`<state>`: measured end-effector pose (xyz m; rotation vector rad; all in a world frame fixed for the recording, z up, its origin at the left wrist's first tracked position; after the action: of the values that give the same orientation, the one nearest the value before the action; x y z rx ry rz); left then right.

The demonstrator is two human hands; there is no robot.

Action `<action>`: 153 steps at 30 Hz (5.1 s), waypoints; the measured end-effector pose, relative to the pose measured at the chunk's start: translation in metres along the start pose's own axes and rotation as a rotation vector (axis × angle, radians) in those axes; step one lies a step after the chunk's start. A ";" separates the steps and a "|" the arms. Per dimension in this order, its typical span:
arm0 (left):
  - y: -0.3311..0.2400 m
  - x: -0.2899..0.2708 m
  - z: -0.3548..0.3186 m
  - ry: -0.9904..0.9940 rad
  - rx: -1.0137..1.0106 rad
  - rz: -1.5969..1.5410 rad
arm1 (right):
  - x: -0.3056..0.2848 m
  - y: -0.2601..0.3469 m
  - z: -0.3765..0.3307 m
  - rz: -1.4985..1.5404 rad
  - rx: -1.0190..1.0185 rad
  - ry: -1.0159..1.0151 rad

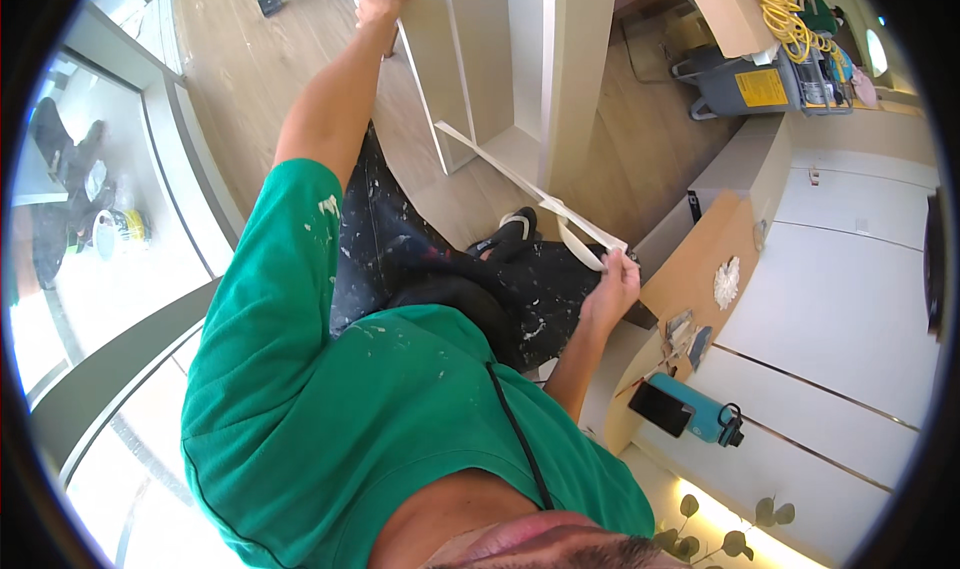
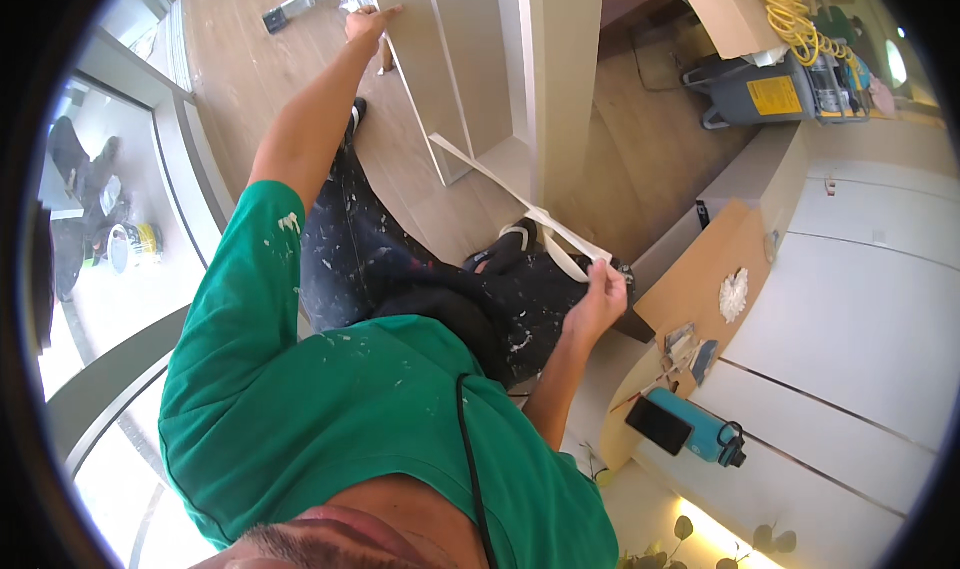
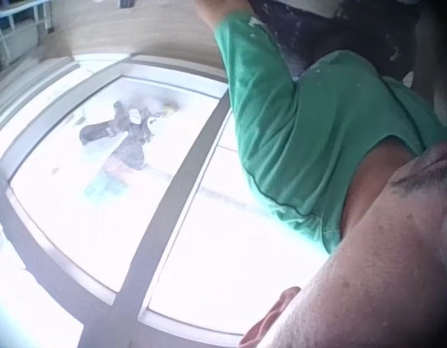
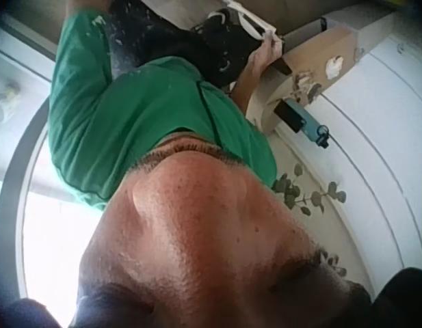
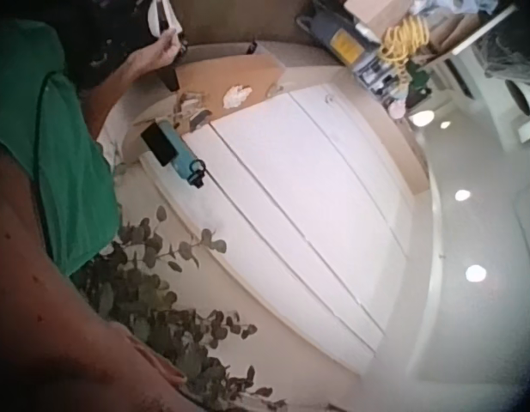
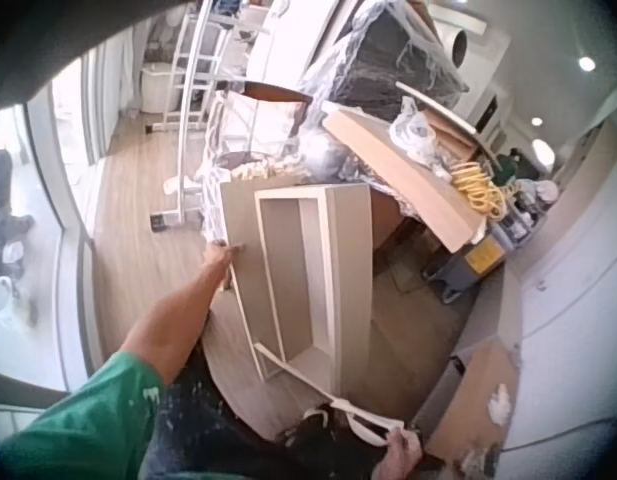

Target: The person finishes a wooden furniture piece by first removing masking tape from its edges, then sanding down the corners with a sanding block, and finally painting the seams and edges with a brush.

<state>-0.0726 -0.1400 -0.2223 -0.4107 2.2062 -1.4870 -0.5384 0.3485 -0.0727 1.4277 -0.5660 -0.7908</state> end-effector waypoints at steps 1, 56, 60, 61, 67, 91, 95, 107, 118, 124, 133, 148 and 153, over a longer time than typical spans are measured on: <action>0.000 0.000 -0.002 -0.004 0.009 -0.007 | -0.016 0.004 0.000 -0.034 -0.026 -0.027; -0.353 0.052 -0.161 1.007 1.107 0.586 | 0.255 -0.014 0.119 -0.448 -0.454 0.629; -0.346 0.040 -0.153 1.011 1.132 0.545 | 0.260 -0.007 0.108 -0.473 -0.383 0.685; -0.347 0.045 -0.154 1.008 1.122 0.539 | 0.260 -0.011 0.110 -0.469 -0.399 0.684; -0.347 0.059 -0.154 1.075 1.000 0.496 | 0.254 -0.006 0.112 -0.486 -0.443 0.662; -0.350 0.059 -0.156 1.086 1.076 0.498 | 0.252 -0.009 0.115 -0.476 -0.391 0.715; -0.349 0.064 -0.154 1.114 1.038 0.553 | 0.251 -0.007 0.114 -0.467 -0.418 0.694; -0.343 0.054 -0.152 1.101 1.116 0.463 | 0.254 -0.012 0.113 -0.473 -0.403 0.680; -0.368 0.057 -0.165 1.043 1.287 0.706 | 0.254 -0.012 0.114 -0.471 -0.433 0.684; -0.368 0.061 -0.178 1.126 1.214 0.760 | 0.251 -0.010 0.114 -0.461 -0.383 0.689; -0.364 0.063 -0.174 1.100 1.333 0.812 | 0.250 -0.011 0.117 -0.470 -0.438 0.649; -0.361 0.062 -0.164 1.075 1.229 0.632 | 0.249 -0.006 0.116 -0.443 -0.376 0.687; -0.349 0.061 -0.175 0.998 1.497 0.727 | 0.249 -0.004 0.113 -0.445 -0.414 0.675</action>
<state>-0.2159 -0.1611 0.1453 1.6258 0.7597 -2.4607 -0.4677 0.0855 -0.0954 1.3321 0.4263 -0.6587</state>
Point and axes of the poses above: each hand's wrist, its own z-axis towards the middle knuckle, its own x-axis out of the palm, y = z × x, the point moved 6 cm from there along z, towards the middle knuckle, and after that the axes turned 3 degrees about -z, right-handed, at the moved point
